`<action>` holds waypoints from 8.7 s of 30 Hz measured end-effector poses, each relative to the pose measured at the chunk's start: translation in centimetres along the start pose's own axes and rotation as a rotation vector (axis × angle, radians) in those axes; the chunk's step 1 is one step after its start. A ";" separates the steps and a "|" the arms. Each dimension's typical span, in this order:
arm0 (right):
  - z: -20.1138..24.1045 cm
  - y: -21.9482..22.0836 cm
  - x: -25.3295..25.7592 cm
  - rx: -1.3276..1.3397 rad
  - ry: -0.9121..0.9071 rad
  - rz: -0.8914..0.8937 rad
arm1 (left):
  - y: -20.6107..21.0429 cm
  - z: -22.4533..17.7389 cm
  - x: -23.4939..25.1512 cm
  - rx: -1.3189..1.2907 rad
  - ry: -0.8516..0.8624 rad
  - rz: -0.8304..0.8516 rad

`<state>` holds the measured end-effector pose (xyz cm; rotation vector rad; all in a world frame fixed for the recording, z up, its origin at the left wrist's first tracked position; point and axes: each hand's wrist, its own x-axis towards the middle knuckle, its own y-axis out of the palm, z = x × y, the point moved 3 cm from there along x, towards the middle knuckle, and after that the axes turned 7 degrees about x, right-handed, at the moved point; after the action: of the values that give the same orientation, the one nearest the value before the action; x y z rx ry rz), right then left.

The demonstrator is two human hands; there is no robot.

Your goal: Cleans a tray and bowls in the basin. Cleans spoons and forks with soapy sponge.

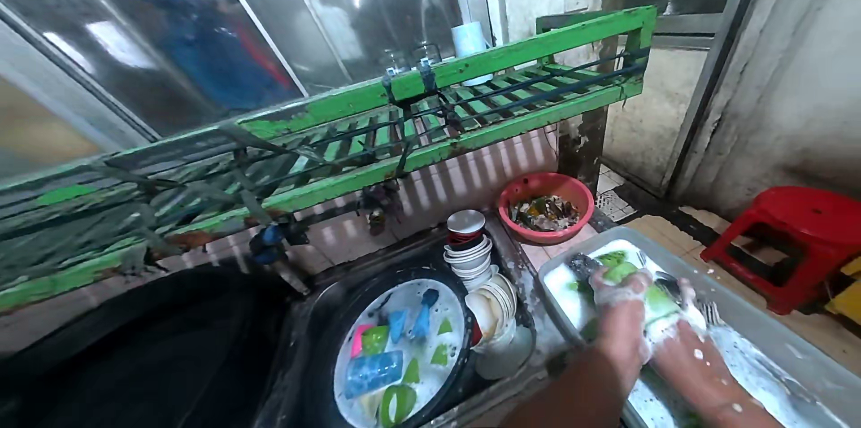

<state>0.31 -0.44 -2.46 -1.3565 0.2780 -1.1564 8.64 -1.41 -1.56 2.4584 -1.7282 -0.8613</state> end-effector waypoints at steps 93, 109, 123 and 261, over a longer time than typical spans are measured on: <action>0.7 -2.8 -1.0 0.526 0.348 0.163 | -1.5 -6.0 3.0 1.139 0.071 0.395; -0.9 -0.7 -0.2 0.697 0.620 0.083 | 0.9 0.6 -0.9 -0.039 0.050 0.071; -2.7 -4.3 -1.0 0.491 0.335 -0.126 | -0.3 0.4 -2.0 1.174 0.573 0.305; -0.4 4.5 1.2 0.049 0.404 0.756 | -19.2 -7.7 0.5 1.190 0.558 -0.150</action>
<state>2.68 -2.49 -5.89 -0.8321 0.9558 -0.7651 28.72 3.39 -1.31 2.8998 -2.0993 1.1503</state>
